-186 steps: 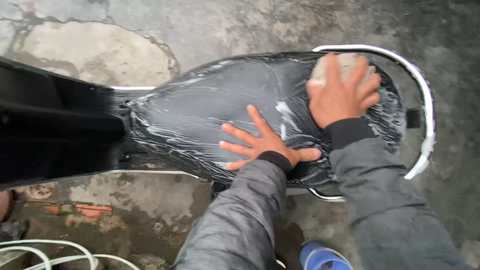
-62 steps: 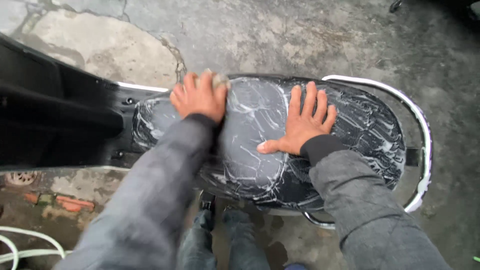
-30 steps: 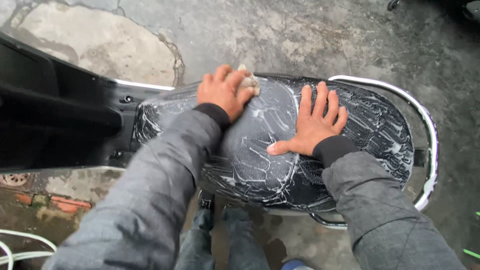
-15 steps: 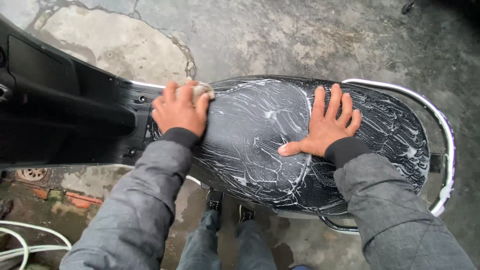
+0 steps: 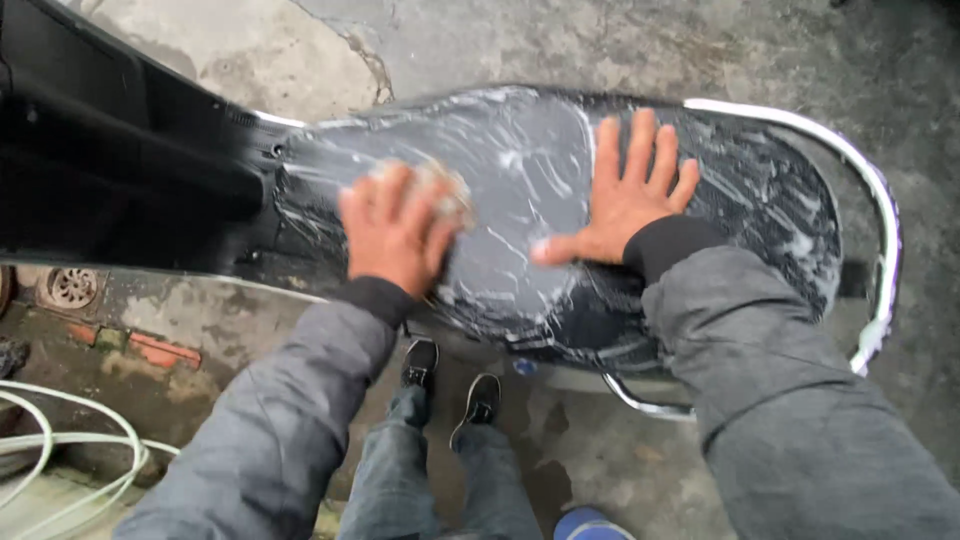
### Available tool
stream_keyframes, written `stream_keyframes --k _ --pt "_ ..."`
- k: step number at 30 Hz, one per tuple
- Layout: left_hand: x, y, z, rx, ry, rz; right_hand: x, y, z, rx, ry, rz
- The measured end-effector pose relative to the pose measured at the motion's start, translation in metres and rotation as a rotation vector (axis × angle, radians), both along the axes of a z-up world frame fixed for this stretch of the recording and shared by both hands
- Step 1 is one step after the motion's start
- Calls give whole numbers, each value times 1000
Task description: Washing and scrubbing the seat and front panel of a motorcycle with a soapy sponge
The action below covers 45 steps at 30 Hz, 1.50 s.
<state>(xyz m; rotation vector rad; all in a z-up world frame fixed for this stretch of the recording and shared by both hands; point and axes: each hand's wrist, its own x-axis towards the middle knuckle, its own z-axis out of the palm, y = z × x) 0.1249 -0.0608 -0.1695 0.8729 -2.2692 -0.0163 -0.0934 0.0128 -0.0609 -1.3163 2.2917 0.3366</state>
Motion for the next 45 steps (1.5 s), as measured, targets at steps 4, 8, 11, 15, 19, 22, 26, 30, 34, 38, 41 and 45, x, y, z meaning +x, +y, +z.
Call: stream_keyframes --k 4,8,11,15,19,22,26,30,34,38,41,45 --pt "-26 32 -23 -53 94 195 13 29 15 101 3 54" --pt "-35 51 -30 -11 86 -150 6 33 6 28 -7 119" --pt "-11 62 -5 -70 83 102 10 34 2 51 13 102" --pt "-18 133 2 309 74 195 3 39 1 -30 -39 180" --pt "10 79 -15 363 41 445 10 33 11 72 -29 96" --pt "20 62 -19 429 -2 797 9 31 11 39 -29 113" --pt "38 47 -35 376 -116 563 11 29 9 75 -26 84" --pt "48 13 -25 269 -69 704 10 30 12 83 -57 107" --pt "58 19 -16 158 -137 513 15 25 17 20 -39 93" --pt "47 17 5 473 -394 853 16 24 17 237 39 36" --pt "31 64 7 346 -288 697 18 18 16 188 32 20" --pt "13 140 11 654 -66 298 20 22 24 144 1 30"
